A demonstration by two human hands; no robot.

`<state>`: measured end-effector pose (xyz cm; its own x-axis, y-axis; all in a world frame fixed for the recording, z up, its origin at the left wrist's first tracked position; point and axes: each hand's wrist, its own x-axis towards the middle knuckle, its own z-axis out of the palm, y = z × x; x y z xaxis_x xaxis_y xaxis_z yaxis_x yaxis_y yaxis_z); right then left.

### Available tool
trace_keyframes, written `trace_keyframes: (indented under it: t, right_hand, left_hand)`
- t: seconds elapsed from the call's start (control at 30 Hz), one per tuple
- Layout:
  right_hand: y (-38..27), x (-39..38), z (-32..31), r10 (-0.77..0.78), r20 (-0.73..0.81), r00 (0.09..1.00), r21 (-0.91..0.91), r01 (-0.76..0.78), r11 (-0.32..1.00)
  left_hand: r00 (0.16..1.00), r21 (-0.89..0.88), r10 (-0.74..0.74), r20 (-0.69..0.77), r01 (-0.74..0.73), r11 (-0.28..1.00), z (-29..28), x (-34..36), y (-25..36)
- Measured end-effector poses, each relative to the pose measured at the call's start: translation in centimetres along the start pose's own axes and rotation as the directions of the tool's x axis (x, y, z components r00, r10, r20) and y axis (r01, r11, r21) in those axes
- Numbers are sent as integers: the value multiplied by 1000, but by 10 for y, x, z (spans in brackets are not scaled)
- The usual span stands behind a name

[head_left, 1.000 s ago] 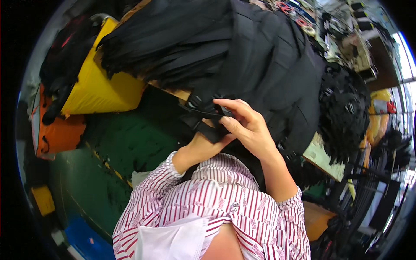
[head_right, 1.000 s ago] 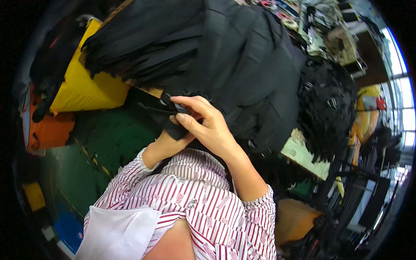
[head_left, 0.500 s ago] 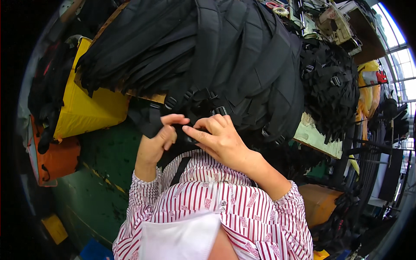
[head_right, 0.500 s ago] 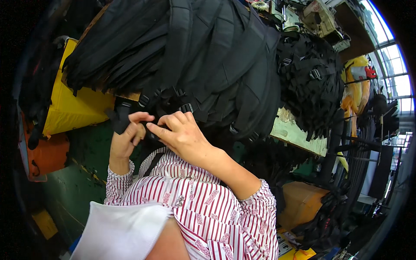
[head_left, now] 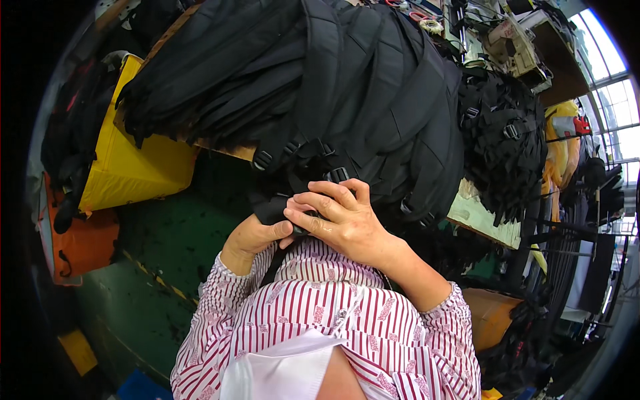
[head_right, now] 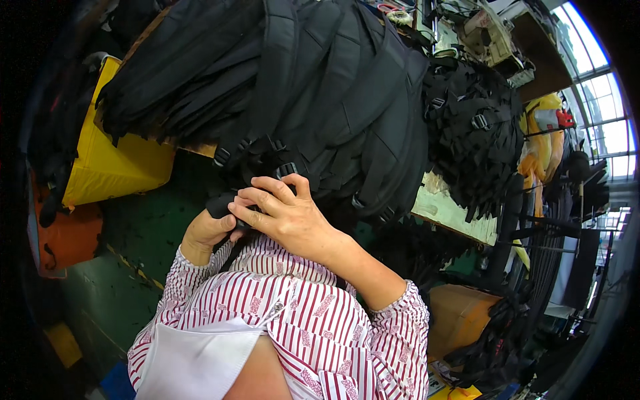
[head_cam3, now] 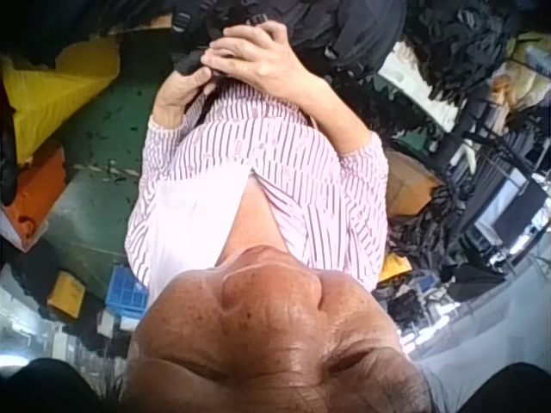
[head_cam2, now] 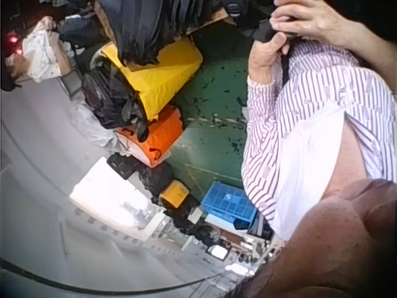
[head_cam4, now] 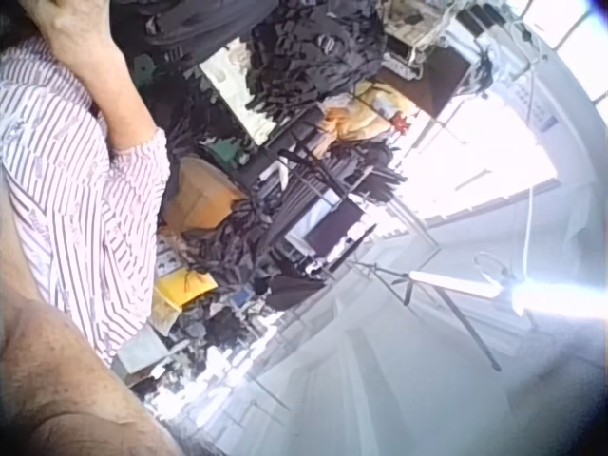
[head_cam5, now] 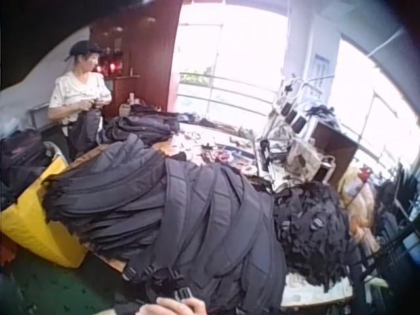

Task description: The person attaches plastic buckles to black fabric straps by hand. They pick up straps from a large pile on the table, thread them through the buckles, and place the assembled parts into a stack.

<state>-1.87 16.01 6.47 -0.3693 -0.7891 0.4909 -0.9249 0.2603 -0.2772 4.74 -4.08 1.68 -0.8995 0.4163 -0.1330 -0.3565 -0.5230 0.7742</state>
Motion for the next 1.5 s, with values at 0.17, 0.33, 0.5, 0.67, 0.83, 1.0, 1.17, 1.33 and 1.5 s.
trace_keyframes:
  t: [0.17,0.33,0.5,0.67,0.83,1.0,1.17,1.33,1.5]
  right_hand:
    - [-3,7,-8,20,80,997,-19,-19,1000]
    - [7,10,-25,99,201,975,114,-123,986]
    - [62,16,-56,303,69,951,-175,-287,942]
    - [89,-5,-60,393,152,907,-547,-254,798]
    - [104,-4,-54,295,0,956,-548,-247,800]
    - [84,11,-63,214,-128,968,-463,-249,850]
    - [63,0,-48,247,137,959,-276,-202,940]
    - [67,7,-42,350,185,918,-93,-338,936]
    - [65,22,-15,283,222,933,-244,-228,943]
  left_hand:
    - [996,-145,86,26,-82,986,2,3,-11]
    - [999,-95,28,16,-27,995,11,12,-3]
    - [999,-20,20,-50,-21,1000,5,17,-14]
    - [995,46,-24,-94,29,999,10,24,-14]
    - [992,112,-78,-97,89,990,14,34,-15]
    - [996,165,-52,-74,64,984,12,52,-24]
    - [994,186,25,-105,-5,982,15,60,-24]
    - [994,225,29,-109,-3,974,11,51,-26]
    - [984,132,31,-174,-8,991,13,44,-22]
